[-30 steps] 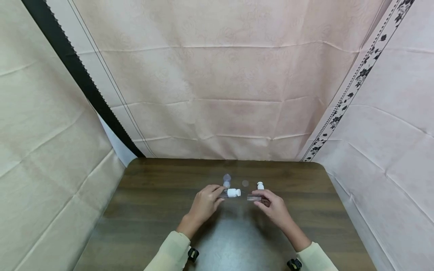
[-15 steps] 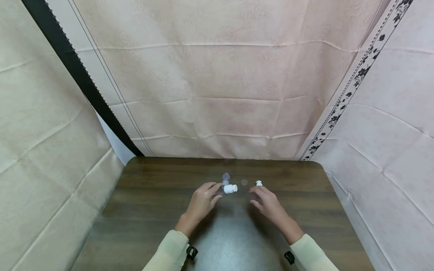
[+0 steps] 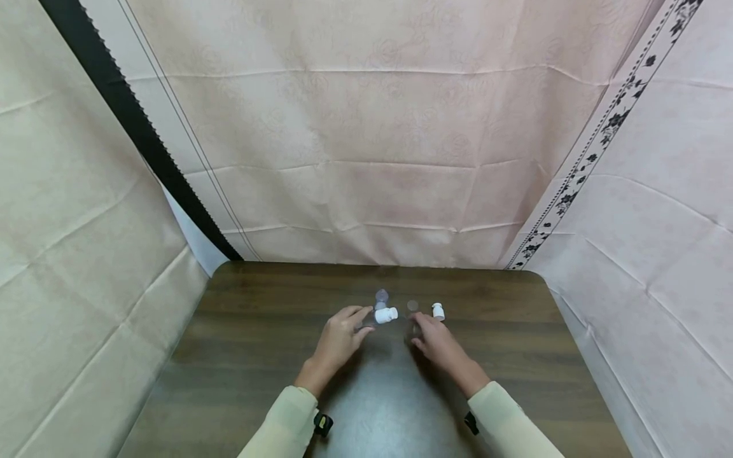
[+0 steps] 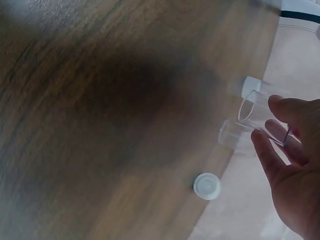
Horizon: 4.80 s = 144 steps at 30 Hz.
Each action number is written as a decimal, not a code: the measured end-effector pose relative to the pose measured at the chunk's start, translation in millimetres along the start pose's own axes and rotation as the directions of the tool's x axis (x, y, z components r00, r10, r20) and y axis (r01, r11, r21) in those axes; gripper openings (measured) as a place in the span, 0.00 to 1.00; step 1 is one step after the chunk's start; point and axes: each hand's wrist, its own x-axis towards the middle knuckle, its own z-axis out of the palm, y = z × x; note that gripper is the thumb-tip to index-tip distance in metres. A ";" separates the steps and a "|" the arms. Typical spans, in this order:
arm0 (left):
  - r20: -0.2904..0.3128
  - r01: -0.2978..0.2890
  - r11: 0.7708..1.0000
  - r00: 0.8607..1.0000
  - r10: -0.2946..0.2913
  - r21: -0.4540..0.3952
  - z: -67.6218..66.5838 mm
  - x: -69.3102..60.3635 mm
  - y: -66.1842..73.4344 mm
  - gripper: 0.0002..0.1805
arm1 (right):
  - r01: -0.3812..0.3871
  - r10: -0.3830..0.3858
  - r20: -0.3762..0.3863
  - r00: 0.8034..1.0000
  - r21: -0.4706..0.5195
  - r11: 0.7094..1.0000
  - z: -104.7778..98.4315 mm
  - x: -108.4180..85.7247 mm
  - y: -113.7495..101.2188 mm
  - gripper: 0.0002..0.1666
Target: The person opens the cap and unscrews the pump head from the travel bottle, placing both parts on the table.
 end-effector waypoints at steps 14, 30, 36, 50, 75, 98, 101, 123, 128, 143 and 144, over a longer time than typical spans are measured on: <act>0.016 0.034 0.999 0.999 -0.033 -0.008 -1.0 -4.8 -5.4 0.23 | 0.041 -0.041 0.007 0.999 -0.025 0.999 19.0 6.0 9.3 0.23; 0.072 0.037 0.999 0.997 -0.036 -0.010 3.8 -9.8 -0.8 0.23 | -0.065 0.066 -0.031 0.997 0.056 0.996 12.0 -1.2 9.1 0.30; 0.075 0.005 1.000 0.997 -0.006 0.018 6.9 -9.1 3.2 0.23 | 0.021 -0.015 -0.127 0.992 0.042 0.999 -1.8 -7.3 5.8 0.30; 0.110 -0.075 0.993 0.992 0.065 0.094 14.2 -3.9 17.1 0.26 | 0.010 0.018 -0.122 0.992 0.224 0.975 -25.7 -19.6 -7.5 0.33; 0.174 -0.199 0.955 0.971 0.162 0.219 33.0 1.0 39.3 0.18 | -0.227 0.265 0.004 0.964 0.532 0.816 -21.8 -21.5 -15.9 0.07; 0.250 -0.085 0.990 0.967 0.055 0.110 39.2 6.1 48.8 0.21 | -0.179 0.270 -0.077 0.960 0.571 0.801 -30.0 -31.3 -18.7 0.12; 0.236 -0.092 0.990 0.970 0.065 0.105 39.6 6.5 48.8 0.21 | -0.165 0.266 -0.089 0.960 0.587 0.793 -30.6 -30.8 -18.3 0.11; 0.201 -0.112 0.986 0.976 0.085 0.126 39.3 7.6 48.1 0.21 | -0.304 0.340 -0.027 0.940 0.389 0.870 -32.7 -24.0 -20.4 0.09; 0.205 -0.124 0.983 0.974 0.095 0.136 38.9 6.9 48.3 0.21 | -0.291 0.318 -0.006 0.948 0.385 0.876 -33.9 -24.4 -20.8 0.07; 0.217 -0.096 0.987 0.974 0.067 0.125 37.0 4.7 46.5 0.20 | -0.243 0.287 -0.013 0.958 0.497 0.833 -30.8 -23.6 -22.7 0.12; 0.218 -0.093 0.988 0.974 0.064 0.123 37.0 4.6 46.4 0.20 | -0.236 0.285 -0.018 0.958 0.508 0.828 -30.0 -23.5 -23.2 0.13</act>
